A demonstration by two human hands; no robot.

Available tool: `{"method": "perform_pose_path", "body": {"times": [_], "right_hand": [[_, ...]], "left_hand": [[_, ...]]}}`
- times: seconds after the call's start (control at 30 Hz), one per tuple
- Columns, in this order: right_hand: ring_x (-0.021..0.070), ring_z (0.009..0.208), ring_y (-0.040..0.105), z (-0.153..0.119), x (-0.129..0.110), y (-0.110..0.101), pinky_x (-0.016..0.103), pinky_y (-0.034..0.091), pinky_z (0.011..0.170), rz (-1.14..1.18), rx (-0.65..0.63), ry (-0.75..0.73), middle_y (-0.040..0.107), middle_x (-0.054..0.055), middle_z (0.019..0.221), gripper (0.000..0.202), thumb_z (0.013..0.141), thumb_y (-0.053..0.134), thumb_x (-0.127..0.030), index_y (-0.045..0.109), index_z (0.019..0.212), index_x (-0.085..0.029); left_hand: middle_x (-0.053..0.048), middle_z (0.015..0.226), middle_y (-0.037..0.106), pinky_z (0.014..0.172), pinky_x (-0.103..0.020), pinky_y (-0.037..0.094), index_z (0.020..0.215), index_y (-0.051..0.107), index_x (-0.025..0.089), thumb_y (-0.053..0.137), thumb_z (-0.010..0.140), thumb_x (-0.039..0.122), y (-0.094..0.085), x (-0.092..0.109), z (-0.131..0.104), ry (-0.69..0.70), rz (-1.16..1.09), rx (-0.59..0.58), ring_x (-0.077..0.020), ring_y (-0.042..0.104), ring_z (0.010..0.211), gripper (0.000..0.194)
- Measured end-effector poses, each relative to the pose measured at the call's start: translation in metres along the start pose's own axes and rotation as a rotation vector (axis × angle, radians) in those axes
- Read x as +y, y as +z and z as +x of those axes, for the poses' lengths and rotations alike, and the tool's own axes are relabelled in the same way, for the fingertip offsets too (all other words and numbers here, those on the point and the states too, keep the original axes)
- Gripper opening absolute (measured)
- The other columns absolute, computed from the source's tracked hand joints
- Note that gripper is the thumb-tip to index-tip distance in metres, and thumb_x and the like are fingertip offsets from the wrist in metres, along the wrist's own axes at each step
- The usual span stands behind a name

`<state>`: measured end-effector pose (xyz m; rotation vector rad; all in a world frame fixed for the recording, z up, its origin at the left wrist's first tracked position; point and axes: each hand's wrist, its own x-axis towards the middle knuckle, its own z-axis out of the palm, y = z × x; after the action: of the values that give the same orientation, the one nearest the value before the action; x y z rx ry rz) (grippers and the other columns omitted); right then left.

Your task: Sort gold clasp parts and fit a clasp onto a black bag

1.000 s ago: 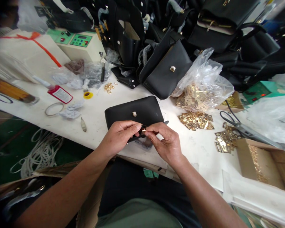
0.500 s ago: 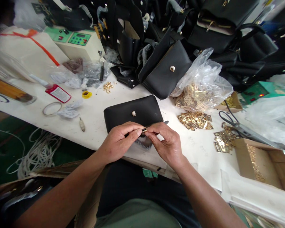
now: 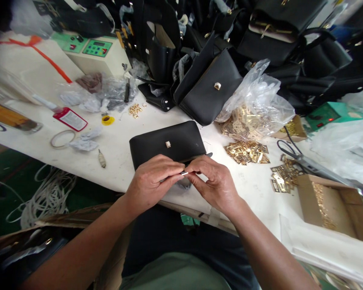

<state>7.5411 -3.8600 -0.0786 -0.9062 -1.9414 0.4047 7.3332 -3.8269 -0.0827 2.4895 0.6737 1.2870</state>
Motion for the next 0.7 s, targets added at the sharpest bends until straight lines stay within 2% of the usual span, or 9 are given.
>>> {"method": "perform_pose_path", "body": {"times": [0.2, 0.37, 0.5, 0.63, 0.7], "right_hand": [[0.0115, 0.086, 0.063, -0.005, 0.001, -0.005, 0.024, 0.051, 0.078, -0.021, -0.048, -0.002, 0.065, 0.004, 0.093, 0.013, 0.089, 0.070, -0.009, 0.066, 0.098, -0.017], [0.0109, 0.087, 0.064, -0.008, 0.002, -0.006, 0.023, 0.052, 0.079, -0.027, -0.053, -0.018, 0.065, 0.004, 0.094, 0.015, 0.089, 0.070, -0.009, 0.067, 0.101, -0.017], [0.0113, 0.089, 0.065, -0.003, 0.002, -0.011, 0.023, 0.052, 0.078, -0.074, -0.101, -0.072, 0.067, 0.005, 0.099, 0.021, 0.089, 0.069, -0.008, 0.066, 0.107, -0.017], [0.0110, 0.088, 0.064, 0.002, 0.001, -0.015, 0.023, 0.050, 0.076, -0.132, -0.186, -0.120, 0.067, 0.004, 0.099, 0.018, 0.090, 0.067, -0.008, 0.065, 0.105, -0.017], [0.0114, 0.088, 0.064, 0.002, 0.002, -0.015, 0.024, 0.050, 0.077, -0.174, -0.186, -0.144, 0.067, 0.003, 0.099, 0.018, 0.090, 0.067, -0.009, 0.064, 0.105, -0.017]], "left_hand": [[-0.004, 0.101, 0.074, 0.087, -0.030, 0.055, 0.106, 0.069, 0.014, 0.072, 0.088, 0.011, 0.003, 0.001, -0.007, 0.052, 0.002, 0.034, -0.0139, 0.067, 0.093, 0.018], [-0.005, 0.106, 0.073, 0.092, -0.032, 0.056, 0.105, 0.065, 0.013, 0.070, 0.086, 0.005, 0.003, -0.002, -0.012, 0.135, 0.013, -0.007, -0.0155, 0.066, 0.099, 0.021], [-0.006, 0.110, 0.072, 0.094, -0.033, 0.056, 0.109, 0.064, 0.014, 0.068, 0.086, 0.003, 0.001, -0.003, -0.014, 0.145, 0.018, -0.032, -0.0159, 0.065, 0.102, 0.026], [-0.006, 0.111, 0.071, 0.094, -0.033, 0.056, 0.110, 0.064, 0.014, 0.068, 0.086, 0.003, 0.000, -0.005, -0.016, 0.145, 0.008, -0.039, -0.0160, 0.065, 0.103, 0.027], [-0.007, 0.112, 0.071, 0.095, -0.033, 0.055, 0.109, 0.063, 0.014, 0.068, 0.086, 0.002, -0.001, -0.005, -0.016, 0.138, 0.006, -0.043, -0.0162, 0.065, 0.104, 0.027]]}}
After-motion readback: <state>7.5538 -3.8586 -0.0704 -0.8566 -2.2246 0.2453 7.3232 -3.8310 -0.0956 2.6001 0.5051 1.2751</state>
